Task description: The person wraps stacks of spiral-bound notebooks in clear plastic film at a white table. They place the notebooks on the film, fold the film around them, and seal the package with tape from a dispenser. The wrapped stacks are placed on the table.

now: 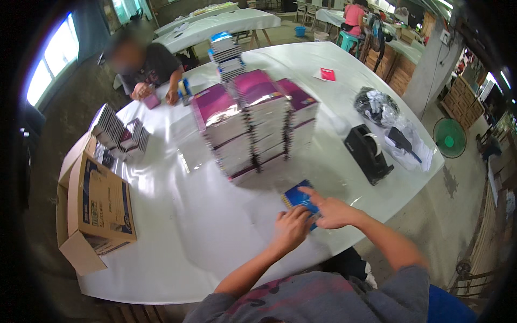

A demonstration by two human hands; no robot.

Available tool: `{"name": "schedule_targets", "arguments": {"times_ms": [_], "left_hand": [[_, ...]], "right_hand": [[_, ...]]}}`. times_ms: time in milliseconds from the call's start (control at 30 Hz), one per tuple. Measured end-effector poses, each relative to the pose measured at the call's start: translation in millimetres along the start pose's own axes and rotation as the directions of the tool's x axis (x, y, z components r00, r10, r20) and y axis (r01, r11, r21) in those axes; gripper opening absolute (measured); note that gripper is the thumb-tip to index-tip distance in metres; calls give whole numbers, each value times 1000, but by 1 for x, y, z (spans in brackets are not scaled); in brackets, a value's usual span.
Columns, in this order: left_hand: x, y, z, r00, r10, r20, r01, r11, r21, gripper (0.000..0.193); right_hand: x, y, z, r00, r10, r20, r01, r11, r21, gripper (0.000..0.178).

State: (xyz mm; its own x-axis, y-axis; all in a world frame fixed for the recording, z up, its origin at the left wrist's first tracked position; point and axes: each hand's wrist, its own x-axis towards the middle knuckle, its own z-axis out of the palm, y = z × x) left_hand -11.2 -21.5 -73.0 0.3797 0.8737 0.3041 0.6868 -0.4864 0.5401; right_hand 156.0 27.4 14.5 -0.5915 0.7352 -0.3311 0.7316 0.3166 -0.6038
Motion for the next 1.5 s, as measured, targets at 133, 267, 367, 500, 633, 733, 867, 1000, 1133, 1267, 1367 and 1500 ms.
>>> {"name": "schedule_targets", "arguments": {"times_ms": [133,267,367,500,633,733,867,1000,1133,1267,1367,1500], "left_hand": [[-5,13,7,990,-131,-59,141,968,209,26],[21,45,-9,835,-550,-25,534,798,278,51],[32,65,-14,884,-468,10,455,865,212,50],[12,39,3,882,-466,72,445,873,201,67],[32,40,5,896,-438,69,407,874,267,70],[13,25,21,910,-404,-97,415,897,151,57],[21,29,17,901,-433,-41,428,866,258,54],[18,21,14,928,-354,-113,371,902,222,54],[24,11,14,940,-335,-57,339,919,202,57],[6,15,16,926,-328,-186,338,941,22,62],[-20,-1,-31,882,-179,-436,196,981,-5,62],[-78,-52,-189,480,-299,-825,749,628,209,84]], "right_hand": [[20,30,-19,909,-250,335,230,968,99,87],[41,72,2,799,-565,208,555,825,109,84],[39,76,-7,786,-602,142,590,798,118,82],[23,85,28,671,-726,-149,726,684,-69,81],[15,96,46,518,-759,-395,765,617,-183,76],[5,88,59,590,-721,-363,747,658,-95,71],[26,89,43,671,-664,-329,720,690,76,46],[48,83,13,660,-735,-157,751,648,124,37],[57,70,-2,647,-762,28,759,647,68,42],[69,66,-5,573,-817,69,817,564,-119,47],[47,58,0,739,-672,47,674,736,-59,56],[25,65,21,741,-669,-56,621,715,-322,60]]}}
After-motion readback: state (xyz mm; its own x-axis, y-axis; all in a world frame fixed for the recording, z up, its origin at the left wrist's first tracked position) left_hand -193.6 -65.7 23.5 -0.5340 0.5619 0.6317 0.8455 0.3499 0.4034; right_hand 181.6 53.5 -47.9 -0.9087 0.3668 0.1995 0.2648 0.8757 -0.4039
